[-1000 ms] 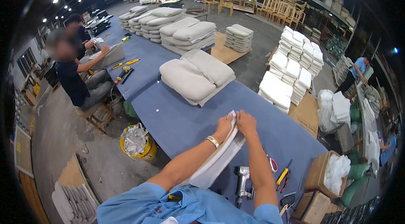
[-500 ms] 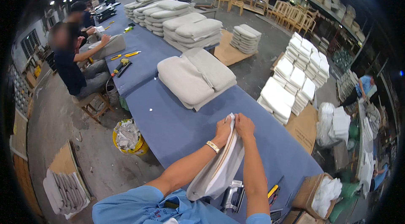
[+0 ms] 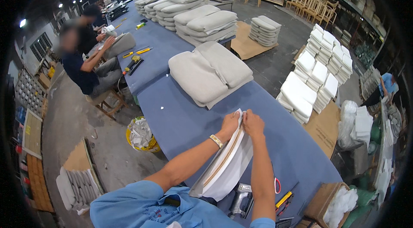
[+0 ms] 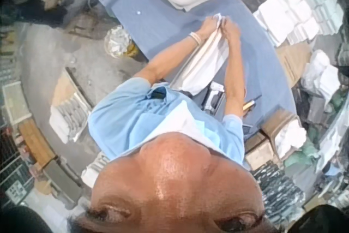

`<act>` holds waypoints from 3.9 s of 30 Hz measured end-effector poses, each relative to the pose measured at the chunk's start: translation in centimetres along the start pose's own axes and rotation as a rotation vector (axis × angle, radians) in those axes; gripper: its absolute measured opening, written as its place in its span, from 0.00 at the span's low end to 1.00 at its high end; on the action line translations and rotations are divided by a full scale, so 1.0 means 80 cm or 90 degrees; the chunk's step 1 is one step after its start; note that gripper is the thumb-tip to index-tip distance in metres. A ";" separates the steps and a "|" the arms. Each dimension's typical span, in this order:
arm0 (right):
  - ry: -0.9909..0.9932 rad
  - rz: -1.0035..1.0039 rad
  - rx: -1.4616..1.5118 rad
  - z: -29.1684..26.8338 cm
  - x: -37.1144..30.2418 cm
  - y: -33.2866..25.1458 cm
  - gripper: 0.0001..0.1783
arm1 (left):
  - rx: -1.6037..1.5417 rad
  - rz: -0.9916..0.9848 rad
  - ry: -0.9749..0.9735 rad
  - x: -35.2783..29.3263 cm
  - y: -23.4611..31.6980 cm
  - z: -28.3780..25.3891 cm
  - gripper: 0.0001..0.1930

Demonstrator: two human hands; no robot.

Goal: The person assembles cushion covers by stapling seams, trimming excess fabric with a utility knife, and cutting along edges with scissors. They handle multiple cushion covers one at a time, flip them, and stack finished units on the table.

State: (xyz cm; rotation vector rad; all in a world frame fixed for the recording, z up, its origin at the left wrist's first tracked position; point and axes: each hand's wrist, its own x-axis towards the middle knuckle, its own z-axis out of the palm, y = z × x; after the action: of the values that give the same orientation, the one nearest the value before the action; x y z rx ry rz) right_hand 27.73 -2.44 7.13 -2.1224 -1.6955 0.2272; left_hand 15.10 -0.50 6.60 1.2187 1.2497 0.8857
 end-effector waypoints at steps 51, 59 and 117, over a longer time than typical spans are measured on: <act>0.308 0.852 0.440 -0.018 -0.514 0.330 0.10 | -0.032 0.115 -0.042 -0.025 -0.009 -0.008 0.18; 0.436 0.410 0.908 -0.110 -0.302 0.148 0.14 | -0.088 0.107 -0.039 -0.028 -0.028 0.004 0.19; -0.229 0.592 0.891 -0.073 -0.142 -0.030 0.22 | -0.068 0.175 -0.488 0.109 -0.009 0.022 0.24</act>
State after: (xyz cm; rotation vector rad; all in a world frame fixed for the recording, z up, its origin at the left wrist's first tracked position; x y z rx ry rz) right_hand 25.00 -14.18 11.91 -1.4839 -0.1646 1.5504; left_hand 18.08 7.45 3.94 1.4683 0.4239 0.5692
